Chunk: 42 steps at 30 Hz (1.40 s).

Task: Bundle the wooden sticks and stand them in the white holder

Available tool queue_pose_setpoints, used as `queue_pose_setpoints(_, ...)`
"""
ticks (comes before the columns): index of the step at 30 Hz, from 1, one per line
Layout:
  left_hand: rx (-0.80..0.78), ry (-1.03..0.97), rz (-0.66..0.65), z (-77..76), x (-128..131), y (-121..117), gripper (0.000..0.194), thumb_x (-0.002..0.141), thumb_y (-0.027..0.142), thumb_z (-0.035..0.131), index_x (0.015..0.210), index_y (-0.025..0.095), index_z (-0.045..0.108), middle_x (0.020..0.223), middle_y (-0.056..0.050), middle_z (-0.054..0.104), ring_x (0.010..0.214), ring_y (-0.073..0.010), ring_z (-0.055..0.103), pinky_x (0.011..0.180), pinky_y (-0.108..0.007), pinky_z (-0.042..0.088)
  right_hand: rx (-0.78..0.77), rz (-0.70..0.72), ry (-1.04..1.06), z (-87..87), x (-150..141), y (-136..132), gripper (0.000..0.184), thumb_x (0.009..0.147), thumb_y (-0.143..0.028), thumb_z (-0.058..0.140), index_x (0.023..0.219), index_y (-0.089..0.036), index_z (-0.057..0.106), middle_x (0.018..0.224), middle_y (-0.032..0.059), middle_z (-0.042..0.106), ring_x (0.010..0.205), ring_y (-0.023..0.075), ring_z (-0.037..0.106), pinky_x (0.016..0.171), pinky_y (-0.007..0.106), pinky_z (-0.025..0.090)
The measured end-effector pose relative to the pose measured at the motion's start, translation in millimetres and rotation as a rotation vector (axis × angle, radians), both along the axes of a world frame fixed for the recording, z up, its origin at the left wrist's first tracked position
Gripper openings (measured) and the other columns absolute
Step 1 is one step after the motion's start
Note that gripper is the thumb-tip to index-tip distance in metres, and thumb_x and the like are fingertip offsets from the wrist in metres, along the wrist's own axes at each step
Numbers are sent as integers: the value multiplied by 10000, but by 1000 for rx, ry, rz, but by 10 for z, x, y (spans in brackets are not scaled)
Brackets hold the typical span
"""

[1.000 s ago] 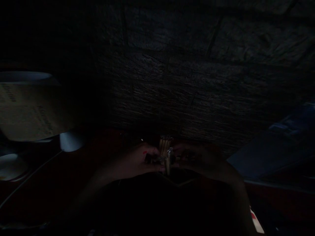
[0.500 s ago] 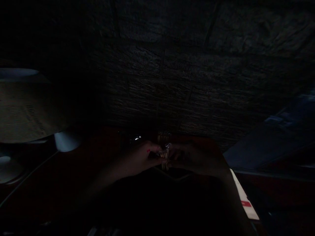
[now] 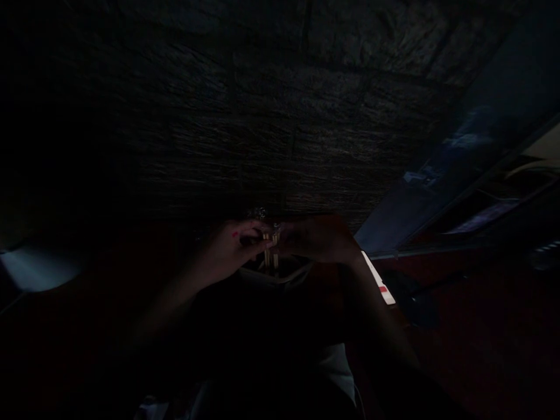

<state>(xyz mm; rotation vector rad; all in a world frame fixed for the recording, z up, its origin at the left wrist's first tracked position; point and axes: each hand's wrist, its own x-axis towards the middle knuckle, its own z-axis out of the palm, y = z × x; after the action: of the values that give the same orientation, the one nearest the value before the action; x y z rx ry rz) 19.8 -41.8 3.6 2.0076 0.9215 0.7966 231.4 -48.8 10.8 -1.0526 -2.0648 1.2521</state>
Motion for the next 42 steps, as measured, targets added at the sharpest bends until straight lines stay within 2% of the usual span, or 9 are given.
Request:
queue_pose_setpoints(6,22,-19,0,-40,104,-19,285,858,279,592,1095,128,638,974,-79,736,650,-137,684,629,-241,539,176,-176,-57,-70,68,-151,151,811,-293,668,863,-161,718,832,10,696,746,119,605,687,231,451)
queue_pose_setpoints(10,11,-21,-32,-74,102,-9,312,855,279,591,1131,141,635,996,-80,736,621,-132,680,609,-244,538,193,-240,-46,-140,86,-191,205,803,-354,674,878,-170,720,829,16,700,749,136,614,660,235,454)
queue_pose_setpoints(15,-60,-49,-32,-103,91,13,297,816,275,631,1074,129,644,973,-87,737,608,-141,679,562,-238,530,213,-326,-37,-270,94,-163,223,776,-381,692,829,-166,720,810,24,714,736,150,636,652,244,468)
queue_pose_setpoints(19,-28,-39,-39,-119,111,28,232,816,256,624,1010,135,662,951,-79,744,627,-143,684,589,-238,532,207,-299,-24,-309,102,-140,256,759,-388,704,872,-160,728,838,42,730,785,179,665,693,267,494)
queue_pose_setpoints(25,58,-9,-84,-164,130,81,203,849,237,572,975,126,686,939,-82,751,699,-164,701,614,-256,538,214,-309,-140,-121,66,-225,245,755,-404,717,864,-185,736,871,39,747,828,185,680,711,273,502)
queue_pose_setpoints(30,135,-12,-65,-210,142,126,203,846,245,589,978,148,708,976,-68,750,899,-201,700,766,-297,538,230,-273,-235,-66,72,-177,282,782,-418,697,955,-201,743,932,42,755,863,182,678,729,267,498)
queue_pose_setpoints(33,194,-14,-52,-234,149,133,210,862,285,585,957,153,716,959,-63,746,914,-203,689,818,-314,522,236,-196,-218,-71,99,-106,308,797,-434,679,992,-203,736,949,36,749,858,175,670,737,266,495)
queue_pose_setpoints(39,173,-10,-79,-232,145,96,231,884,282,555,997,152,709,932,-61,739,878,-187,685,774,-292,522,46,-82,-161,72,109,-81,313,776,-422,695,972,-179,720,824,18,716,730,140,636,619,232,472)
queue_pose_setpoints(42,148,6,-65,-217,134,82,219,878,272,555,978,149,706,929,-62,741,863,-190,689,729,-282,526,-32,-17,-109,146,102,-56,299,752,-376,723,976,-178,705,871,22,710,760,135,635,635,227,478)
